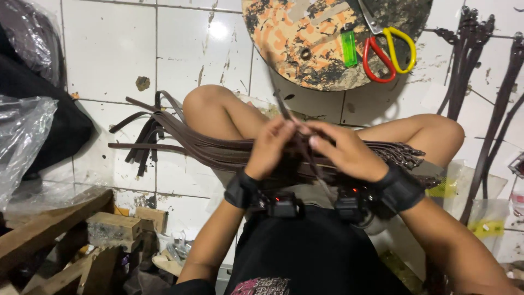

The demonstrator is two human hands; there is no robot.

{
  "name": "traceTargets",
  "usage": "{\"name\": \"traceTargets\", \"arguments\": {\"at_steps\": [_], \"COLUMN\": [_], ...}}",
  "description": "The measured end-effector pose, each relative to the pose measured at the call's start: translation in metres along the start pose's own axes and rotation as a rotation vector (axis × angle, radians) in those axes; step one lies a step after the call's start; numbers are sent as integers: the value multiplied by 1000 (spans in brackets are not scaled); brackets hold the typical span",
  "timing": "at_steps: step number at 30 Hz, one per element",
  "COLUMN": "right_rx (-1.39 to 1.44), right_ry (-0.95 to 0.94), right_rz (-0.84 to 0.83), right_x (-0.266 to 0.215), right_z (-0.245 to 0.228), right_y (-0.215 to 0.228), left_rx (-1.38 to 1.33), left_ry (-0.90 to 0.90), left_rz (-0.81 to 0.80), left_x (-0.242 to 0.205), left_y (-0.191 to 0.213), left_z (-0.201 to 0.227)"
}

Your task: Finishing the edges of leather straps by sealing them with a lighter.

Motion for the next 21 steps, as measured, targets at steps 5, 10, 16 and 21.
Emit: {"name": "traceTargets", "arguments": {"at_steps": [5,10,16,21], "right_rx": [310,255,438,518], "right_ry": [-240,-147,-185,-186], "right_rz": [199,199,176,244], "right_x": [13,2,-27,-47], "right_z": [-17,16,31,52], "right_y": [7,8,14,10], "left_rx": [303,714,655,1076], "left_ry": [128,163,-66,-440], "left_rz": [-226,-396,107,86], "left_x": [-13,-1,81,146], "left_y": [-29,-16,14,7], "left_z": [5,27,53,56]}}
Point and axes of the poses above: each hand's wrist, its own x-axis towards the middle knuckle, its own y-axis out of the back of the hand, z = x × y, the point moved 1 cm from there along x, towards the middle knuckle, and after that the axes turned 3 degrees about -y, right-handed, at the moved point
